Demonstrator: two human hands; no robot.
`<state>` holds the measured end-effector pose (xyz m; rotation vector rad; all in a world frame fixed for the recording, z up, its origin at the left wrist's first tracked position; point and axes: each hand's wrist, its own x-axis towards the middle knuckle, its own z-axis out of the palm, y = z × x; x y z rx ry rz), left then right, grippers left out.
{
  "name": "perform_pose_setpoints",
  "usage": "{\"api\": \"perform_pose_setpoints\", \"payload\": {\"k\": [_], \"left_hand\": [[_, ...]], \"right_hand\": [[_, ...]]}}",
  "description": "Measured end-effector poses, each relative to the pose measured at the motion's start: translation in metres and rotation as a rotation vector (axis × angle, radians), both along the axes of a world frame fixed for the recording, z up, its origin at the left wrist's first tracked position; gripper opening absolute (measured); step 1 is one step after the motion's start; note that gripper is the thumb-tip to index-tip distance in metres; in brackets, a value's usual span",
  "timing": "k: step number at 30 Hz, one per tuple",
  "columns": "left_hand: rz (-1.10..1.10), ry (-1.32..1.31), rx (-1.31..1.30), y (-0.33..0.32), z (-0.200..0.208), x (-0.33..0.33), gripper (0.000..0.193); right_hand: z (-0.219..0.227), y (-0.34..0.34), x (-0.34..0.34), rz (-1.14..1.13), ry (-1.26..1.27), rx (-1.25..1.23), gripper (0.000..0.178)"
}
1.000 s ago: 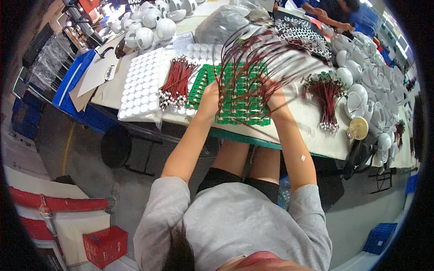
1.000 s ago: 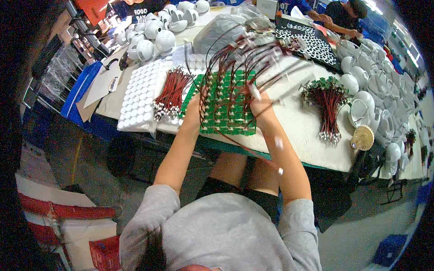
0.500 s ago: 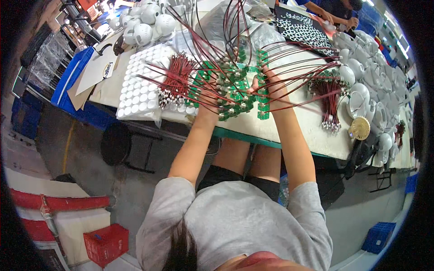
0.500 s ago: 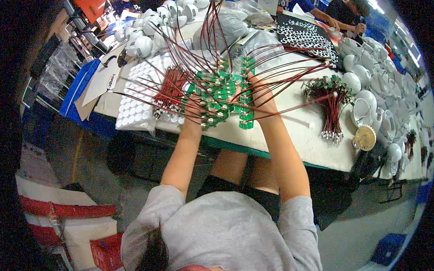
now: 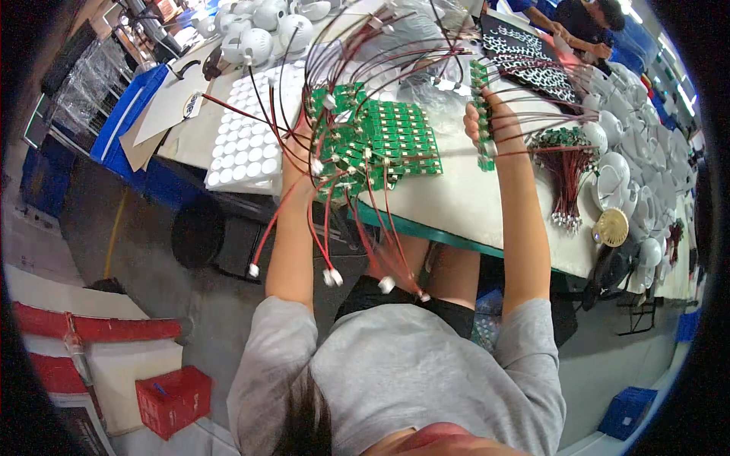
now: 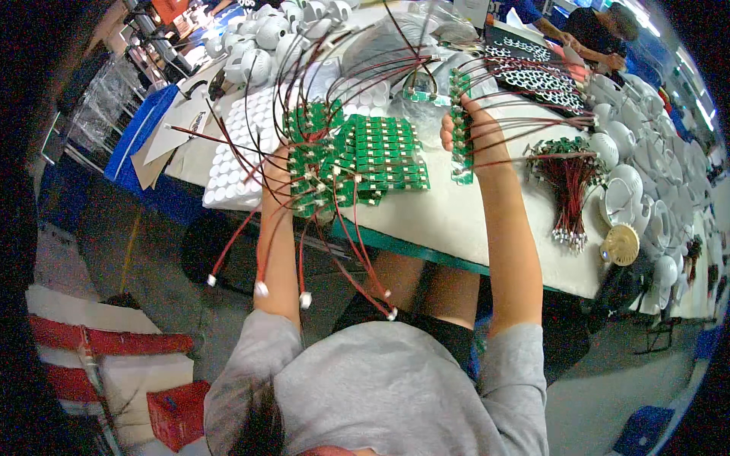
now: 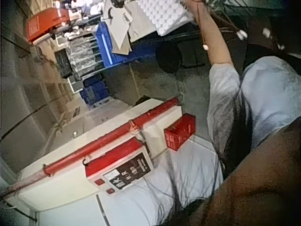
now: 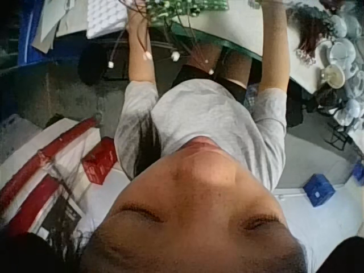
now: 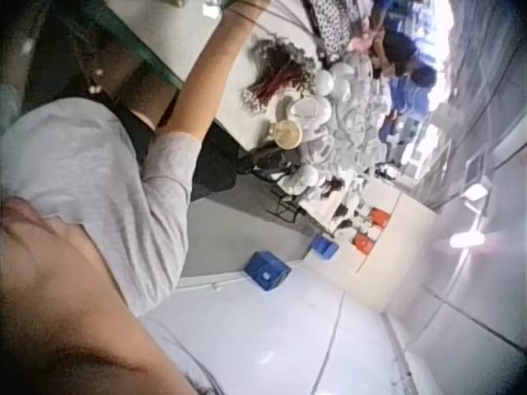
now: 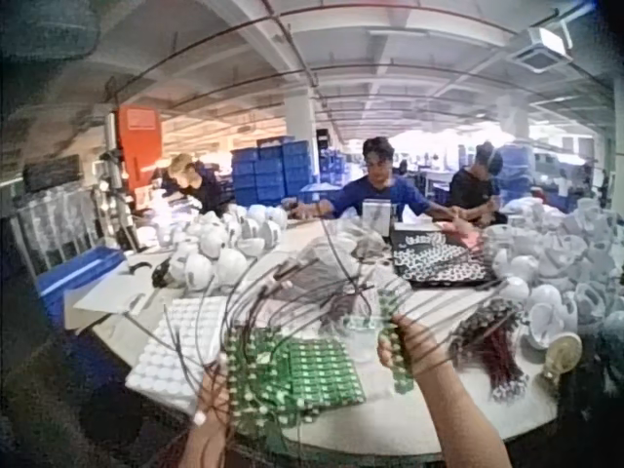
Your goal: Assembling LED light components by attaching wired leads to PCB boards and organizing them into bundles.
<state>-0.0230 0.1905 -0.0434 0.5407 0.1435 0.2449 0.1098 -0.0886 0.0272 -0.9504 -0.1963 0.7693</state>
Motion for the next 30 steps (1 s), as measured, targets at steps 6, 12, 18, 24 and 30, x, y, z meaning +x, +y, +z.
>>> {"api": "perform_pose_setpoints", "payload": {"k": [6, 12, 18, 24, 30], "left_hand": [[0.064, -0.014, 0.056, 0.015, 0.002, 0.002, 0.035], [0.121, -0.030, 0.128, 0.050, 0.013, 0.007, 0.034], [0.180, -0.037, 0.178, 0.064, 0.007, -0.014, 0.033], [0.132, -0.307, 0.344, 0.074, 0.012, 0.015, 0.032], [0.281, -0.366, 0.828, 0.020, 0.033, 0.018, 0.020]], "right_hand": [[-0.018, 0.053, 0.033, -0.231, -0.095, -0.065, 0.031], [-0.024, 0.083, 0.089, -0.653, -1.072, -0.627, 0.033], [-0.031, 0.092, 0.104, -0.557, -0.943, -0.921, 0.041], [-0.004, 0.119, 0.026, -0.539, -1.350, -1.070, 0.047], [0.043, 0.121, -0.095, -0.126, -1.347, -0.338, 0.022]]}}
